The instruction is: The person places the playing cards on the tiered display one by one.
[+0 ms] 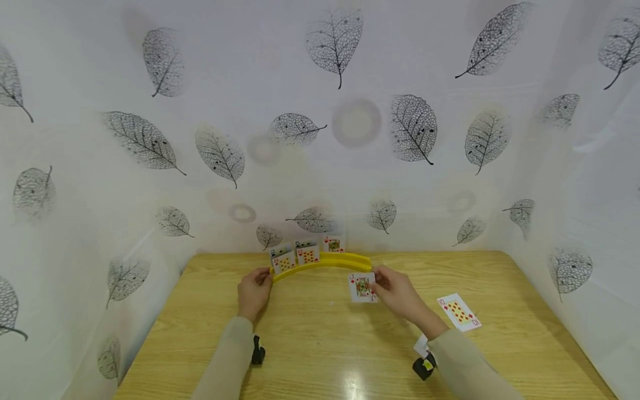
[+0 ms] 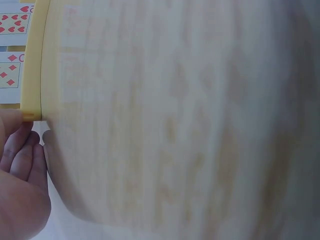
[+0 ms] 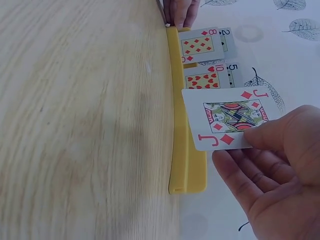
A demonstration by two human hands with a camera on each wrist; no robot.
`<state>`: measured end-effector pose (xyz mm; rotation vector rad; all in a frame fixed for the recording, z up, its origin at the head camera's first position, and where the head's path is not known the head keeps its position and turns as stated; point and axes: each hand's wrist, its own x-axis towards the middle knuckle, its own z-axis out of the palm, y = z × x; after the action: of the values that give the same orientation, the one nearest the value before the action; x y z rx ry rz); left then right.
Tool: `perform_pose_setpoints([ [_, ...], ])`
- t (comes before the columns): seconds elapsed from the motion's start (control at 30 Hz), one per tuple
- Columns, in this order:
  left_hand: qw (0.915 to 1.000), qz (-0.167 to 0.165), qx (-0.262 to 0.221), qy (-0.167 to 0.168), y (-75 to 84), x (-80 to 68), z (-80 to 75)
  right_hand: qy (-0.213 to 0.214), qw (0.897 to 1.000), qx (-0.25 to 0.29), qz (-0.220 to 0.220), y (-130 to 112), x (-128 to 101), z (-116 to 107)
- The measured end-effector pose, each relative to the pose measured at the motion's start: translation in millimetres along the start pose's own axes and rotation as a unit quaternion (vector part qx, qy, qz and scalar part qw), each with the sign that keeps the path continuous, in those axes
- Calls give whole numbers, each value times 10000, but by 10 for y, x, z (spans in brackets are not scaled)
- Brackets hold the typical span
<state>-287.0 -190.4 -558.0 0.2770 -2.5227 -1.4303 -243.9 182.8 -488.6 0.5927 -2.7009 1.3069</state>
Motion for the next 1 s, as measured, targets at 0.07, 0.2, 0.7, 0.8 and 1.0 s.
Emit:
perform_pose_setpoints([
  [0.07,10000,-6,-13,-4,-2,1,1,8,10000,-2,39,-19,40,14],
  [0.2,10000,-6,-13,-6,-6,5,2,54,9999,19,119,-42,121,37],
  [0.7,9997,145,155,133,14,-33,-12,431,9983,11,388,-115,373,158],
  [0.8,9997,140,148,113,21,-38,-18,453,9980,129,413,-103,430,191],
  [1.0,9998,74,116,112,28,-39,-11,648,9967,224,429,-88,519,252],
])
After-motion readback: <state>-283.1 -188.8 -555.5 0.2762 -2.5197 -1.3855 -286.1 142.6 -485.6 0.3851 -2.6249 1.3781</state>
